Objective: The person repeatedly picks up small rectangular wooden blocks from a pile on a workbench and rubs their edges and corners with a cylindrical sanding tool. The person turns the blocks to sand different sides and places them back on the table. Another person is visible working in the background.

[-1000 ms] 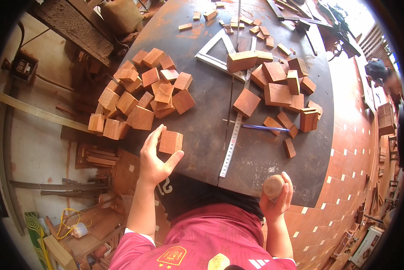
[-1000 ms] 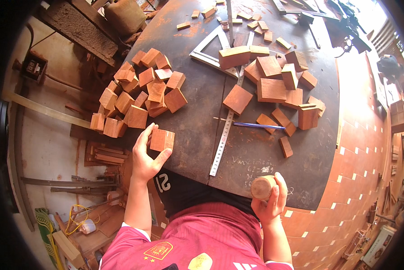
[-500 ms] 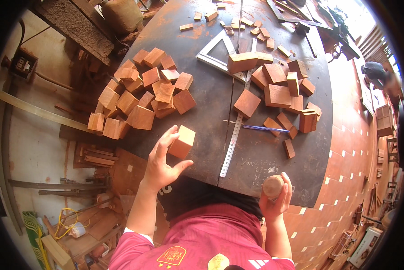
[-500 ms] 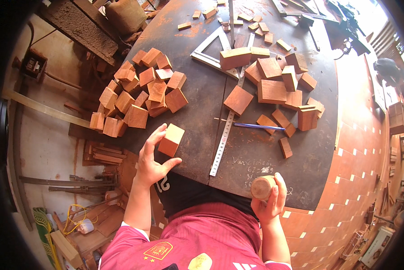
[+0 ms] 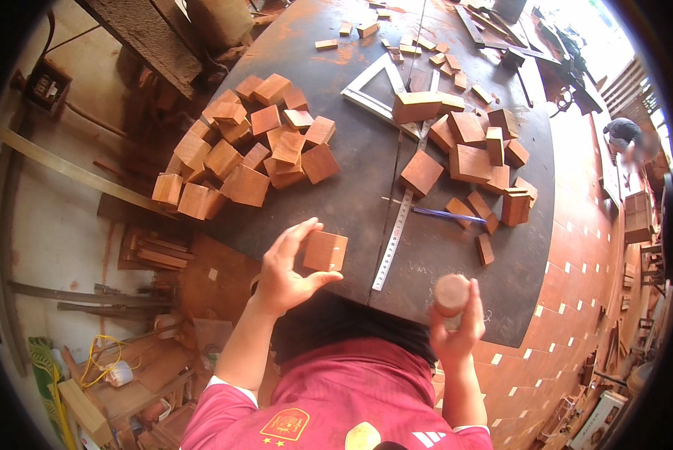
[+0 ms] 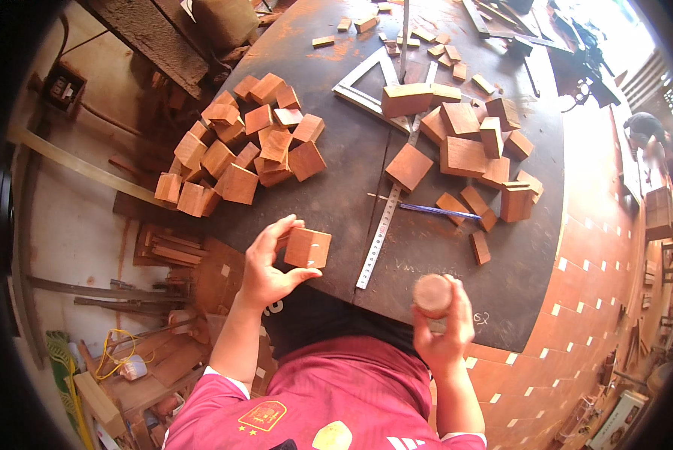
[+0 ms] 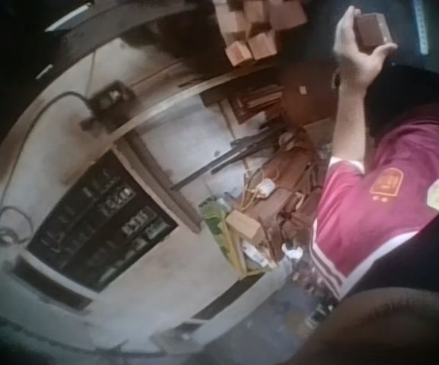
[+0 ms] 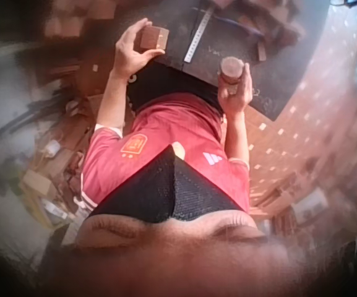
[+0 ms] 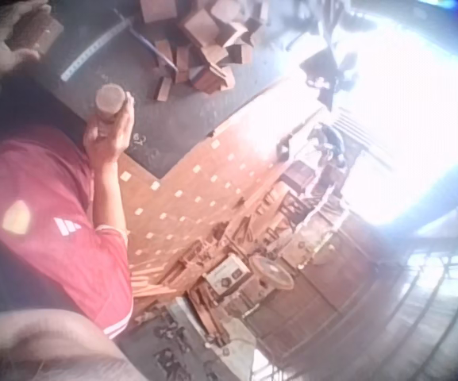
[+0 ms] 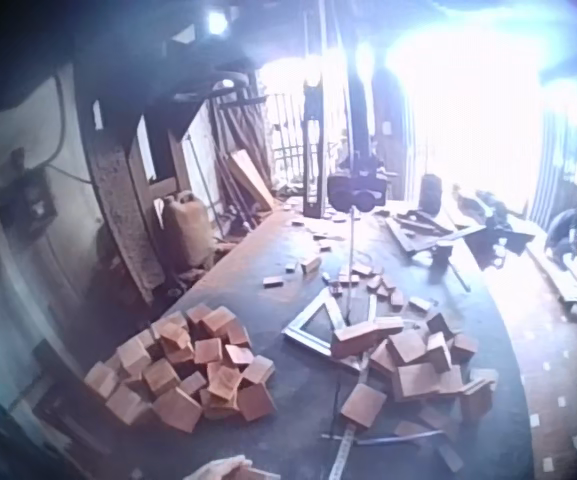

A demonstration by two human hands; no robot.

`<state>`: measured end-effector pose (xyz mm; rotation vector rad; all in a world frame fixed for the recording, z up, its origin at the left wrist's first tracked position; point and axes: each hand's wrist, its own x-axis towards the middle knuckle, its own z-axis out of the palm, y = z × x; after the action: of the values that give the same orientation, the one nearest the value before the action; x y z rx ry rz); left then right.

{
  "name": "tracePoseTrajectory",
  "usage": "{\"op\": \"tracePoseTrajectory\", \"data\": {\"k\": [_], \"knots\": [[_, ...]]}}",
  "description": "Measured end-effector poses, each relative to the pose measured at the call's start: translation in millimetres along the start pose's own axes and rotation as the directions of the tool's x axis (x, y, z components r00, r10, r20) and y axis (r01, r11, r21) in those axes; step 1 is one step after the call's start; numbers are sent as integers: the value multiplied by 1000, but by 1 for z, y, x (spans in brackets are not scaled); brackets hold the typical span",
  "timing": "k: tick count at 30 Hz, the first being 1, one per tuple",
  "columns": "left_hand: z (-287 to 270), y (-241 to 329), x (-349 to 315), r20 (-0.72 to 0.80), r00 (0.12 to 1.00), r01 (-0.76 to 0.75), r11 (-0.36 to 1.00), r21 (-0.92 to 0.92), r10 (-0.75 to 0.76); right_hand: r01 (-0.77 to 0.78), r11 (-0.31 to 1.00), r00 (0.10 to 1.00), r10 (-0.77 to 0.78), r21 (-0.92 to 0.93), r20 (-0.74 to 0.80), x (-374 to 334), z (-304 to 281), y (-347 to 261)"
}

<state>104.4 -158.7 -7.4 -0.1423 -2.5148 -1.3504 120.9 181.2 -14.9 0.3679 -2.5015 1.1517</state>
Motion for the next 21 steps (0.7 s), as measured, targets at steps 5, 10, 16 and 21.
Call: {"op": "tracePoseTrajectory", "data": {"k": [5,10,16,21], "knots": [[16,13,9,19,1000,-19,996,83,18,146,966,942,-202,216,268,56,12,-44],[19,15,5,-17,1000,6,998,60,-5,139,949,904,-238,283,355,94,48,-60],[23,13,3,-33,999,-17,999,28,18,243,926,825,-354,289,440,91,52,-62],[24,8,2,-40,998,-42,999,21,43,272,917,811,-381,290,444,103,58,-69]]}}
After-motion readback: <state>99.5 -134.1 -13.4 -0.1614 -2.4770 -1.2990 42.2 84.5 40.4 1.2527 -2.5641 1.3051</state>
